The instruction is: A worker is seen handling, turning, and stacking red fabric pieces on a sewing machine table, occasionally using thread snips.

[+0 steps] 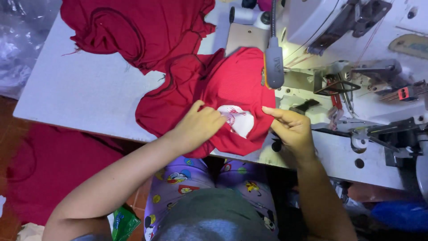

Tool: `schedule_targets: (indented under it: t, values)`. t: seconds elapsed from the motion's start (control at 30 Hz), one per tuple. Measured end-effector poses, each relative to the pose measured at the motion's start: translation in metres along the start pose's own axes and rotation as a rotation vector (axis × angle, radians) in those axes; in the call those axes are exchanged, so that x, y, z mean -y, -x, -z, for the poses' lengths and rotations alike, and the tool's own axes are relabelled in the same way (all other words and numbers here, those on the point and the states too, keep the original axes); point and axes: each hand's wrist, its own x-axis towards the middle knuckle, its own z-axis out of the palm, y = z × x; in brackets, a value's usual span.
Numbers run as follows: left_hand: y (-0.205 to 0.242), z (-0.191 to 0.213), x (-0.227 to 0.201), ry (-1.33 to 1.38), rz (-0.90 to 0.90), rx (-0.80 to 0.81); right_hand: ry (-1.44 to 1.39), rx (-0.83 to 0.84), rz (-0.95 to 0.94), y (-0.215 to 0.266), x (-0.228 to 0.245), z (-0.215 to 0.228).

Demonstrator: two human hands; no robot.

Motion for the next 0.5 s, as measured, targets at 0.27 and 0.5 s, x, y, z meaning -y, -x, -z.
schedule_targets:
  t: [0.27, 0.5]
  values:
    - [0.027, 0.157, 0.064, 0.954, -0.014, 0.138, 0.66, 0.184, 0.664, -0.039, 0.026, 0.027]
    - [0.011, 0.267, 0.068, 0.239, 0.126, -0.42, 0.55, 0.418, 0.283, -0.054, 0.037, 0.012]
